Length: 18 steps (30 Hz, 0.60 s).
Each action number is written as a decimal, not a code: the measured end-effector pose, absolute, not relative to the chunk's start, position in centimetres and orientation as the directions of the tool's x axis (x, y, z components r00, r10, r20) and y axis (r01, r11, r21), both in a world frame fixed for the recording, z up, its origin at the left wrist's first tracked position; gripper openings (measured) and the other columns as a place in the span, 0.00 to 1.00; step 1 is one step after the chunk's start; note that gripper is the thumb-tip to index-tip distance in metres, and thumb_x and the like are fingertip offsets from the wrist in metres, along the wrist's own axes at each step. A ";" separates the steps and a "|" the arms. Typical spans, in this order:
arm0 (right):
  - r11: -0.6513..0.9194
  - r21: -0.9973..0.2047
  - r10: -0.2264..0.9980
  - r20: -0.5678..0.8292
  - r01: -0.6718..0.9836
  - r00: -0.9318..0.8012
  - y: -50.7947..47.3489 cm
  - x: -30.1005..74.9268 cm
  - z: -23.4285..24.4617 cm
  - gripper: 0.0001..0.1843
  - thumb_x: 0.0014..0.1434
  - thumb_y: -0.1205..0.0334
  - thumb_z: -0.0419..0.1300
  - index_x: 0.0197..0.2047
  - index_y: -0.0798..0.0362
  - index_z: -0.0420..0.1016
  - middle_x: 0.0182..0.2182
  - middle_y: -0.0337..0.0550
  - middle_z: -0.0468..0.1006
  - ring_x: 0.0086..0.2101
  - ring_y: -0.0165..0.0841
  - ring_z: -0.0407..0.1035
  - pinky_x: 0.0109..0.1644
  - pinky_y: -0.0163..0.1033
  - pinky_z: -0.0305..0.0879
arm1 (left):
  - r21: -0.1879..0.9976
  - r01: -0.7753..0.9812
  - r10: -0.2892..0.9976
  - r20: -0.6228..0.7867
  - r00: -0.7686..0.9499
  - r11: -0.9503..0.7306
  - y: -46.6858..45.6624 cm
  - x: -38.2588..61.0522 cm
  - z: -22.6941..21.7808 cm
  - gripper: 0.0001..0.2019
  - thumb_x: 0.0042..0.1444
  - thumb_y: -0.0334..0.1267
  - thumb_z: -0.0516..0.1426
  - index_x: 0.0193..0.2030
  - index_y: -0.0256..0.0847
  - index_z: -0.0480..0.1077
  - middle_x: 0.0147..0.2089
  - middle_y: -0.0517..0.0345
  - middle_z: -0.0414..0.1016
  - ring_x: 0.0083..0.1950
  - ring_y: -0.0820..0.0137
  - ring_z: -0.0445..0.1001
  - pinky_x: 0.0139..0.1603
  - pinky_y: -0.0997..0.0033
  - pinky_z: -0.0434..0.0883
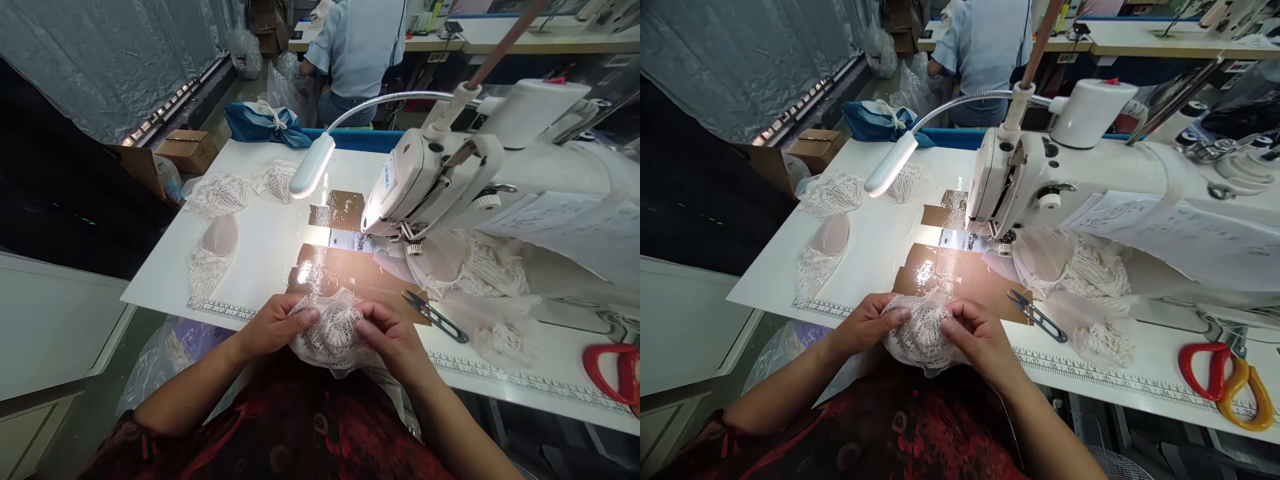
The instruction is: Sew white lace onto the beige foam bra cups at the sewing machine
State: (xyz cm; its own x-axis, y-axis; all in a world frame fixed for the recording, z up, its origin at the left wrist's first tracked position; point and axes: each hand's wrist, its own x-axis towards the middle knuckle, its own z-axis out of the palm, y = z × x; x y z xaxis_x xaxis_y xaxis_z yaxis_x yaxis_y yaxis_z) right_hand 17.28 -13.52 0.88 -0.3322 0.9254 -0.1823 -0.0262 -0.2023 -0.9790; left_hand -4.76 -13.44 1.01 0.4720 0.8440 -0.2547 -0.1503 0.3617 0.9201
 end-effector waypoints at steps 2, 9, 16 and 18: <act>-0.176 -0.984 0.940 -0.161 -0.026 -0.301 -13.5 17.3 1.0 0.13 0.52 0.52 0.65 0.27 0.52 0.73 0.24 0.36 0.68 0.26 0.28 0.61 0.30 0.33 0.59 | 0.845 -0.307 0.859 -0.293 0.419 0.438 -13.6 -4.7 0.8 0.18 0.57 0.50 0.58 0.35 0.32 0.73 0.29 0.56 0.72 0.30 0.72 0.69 0.34 0.75 0.66; -0.062 -0.987 0.989 -0.041 -0.151 -0.141 -13.0 16.2 1.3 0.07 0.51 0.57 0.66 0.25 0.50 0.77 0.28 0.39 0.73 0.30 0.30 0.65 0.34 0.35 0.64 | 0.488 -0.608 0.773 -0.290 0.564 0.626 -14.7 -2.7 1.3 0.34 0.47 0.56 0.63 0.57 0.39 0.65 0.54 0.44 0.71 0.54 0.57 0.71 0.52 0.59 0.68; -0.222 -0.914 0.971 -0.239 -0.338 0.010 -12.0 15.2 1.1 0.15 0.39 0.49 0.72 0.23 0.50 0.75 0.20 0.37 0.72 0.23 0.29 0.63 0.27 0.36 0.63 | 0.627 -0.515 0.810 -0.422 0.407 0.585 -14.8 -0.9 0.7 0.16 0.37 0.23 0.62 0.36 0.37 0.75 0.30 0.58 0.76 0.35 0.69 0.74 0.40 0.71 0.69; -0.204 -0.899 0.966 -0.249 -0.388 0.070 -11.7 16.0 1.3 0.16 0.38 0.49 0.72 0.23 0.50 0.74 0.20 0.36 0.72 0.22 0.29 0.64 0.28 0.37 0.65 | 0.704 -0.432 0.803 -0.344 0.487 0.564 -15.0 -2.5 0.5 0.04 0.41 0.24 0.61 0.24 0.35 0.73 0.22 0.60 0.72 0.26 0.74 0.70 0.33 0.74 0.66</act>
